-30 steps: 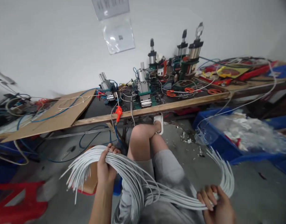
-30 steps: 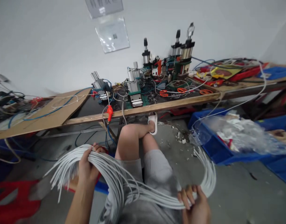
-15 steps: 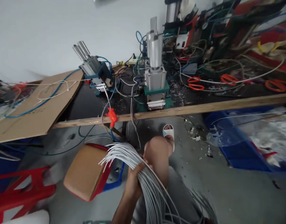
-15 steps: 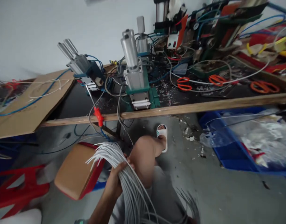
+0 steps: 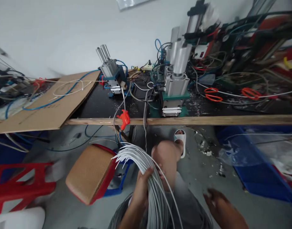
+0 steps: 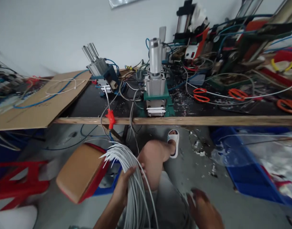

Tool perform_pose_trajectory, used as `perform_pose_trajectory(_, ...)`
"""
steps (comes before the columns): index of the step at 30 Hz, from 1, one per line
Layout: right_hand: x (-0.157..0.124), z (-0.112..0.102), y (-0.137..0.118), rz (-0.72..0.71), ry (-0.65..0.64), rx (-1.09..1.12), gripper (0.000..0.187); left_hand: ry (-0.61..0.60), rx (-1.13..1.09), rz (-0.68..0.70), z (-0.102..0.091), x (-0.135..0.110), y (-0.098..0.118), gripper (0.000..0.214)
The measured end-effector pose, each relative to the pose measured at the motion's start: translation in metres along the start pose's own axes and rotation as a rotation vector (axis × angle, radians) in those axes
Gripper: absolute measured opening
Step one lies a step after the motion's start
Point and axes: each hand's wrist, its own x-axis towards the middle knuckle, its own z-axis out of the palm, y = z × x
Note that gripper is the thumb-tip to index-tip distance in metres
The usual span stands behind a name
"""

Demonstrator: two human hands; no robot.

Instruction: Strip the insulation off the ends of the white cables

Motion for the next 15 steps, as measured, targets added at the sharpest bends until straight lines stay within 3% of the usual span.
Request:
perform_pose_trajectory(4,0.011,0.046,-0.062,-0.285,-0.241,-0.115,0.036,-0.034,0.064,0.036,-0.001,-0.014,-0.024,0.06)
perform_pose_trajectory(7,0.014,0.087,-0.091,-0.42,-0.388,-0.176,0.037,-0.087,0.128,0.087,0.0,-0.023,-0.036,0.06)
perform_pose_trajectory(10,0.016,0.11,-0.095,-0.428,-0.472,-0.23,0.034,-0.118,0.181,0.144,-0.001,-0.03,-0.041,0.055)
perform_pose_trajectory(15,0.021,0.113,-0.085,-0.352,-0.581,-0.177,0.036,-0.161,0.223,0.191,-0.01,-0.035,-0.042,0.037)
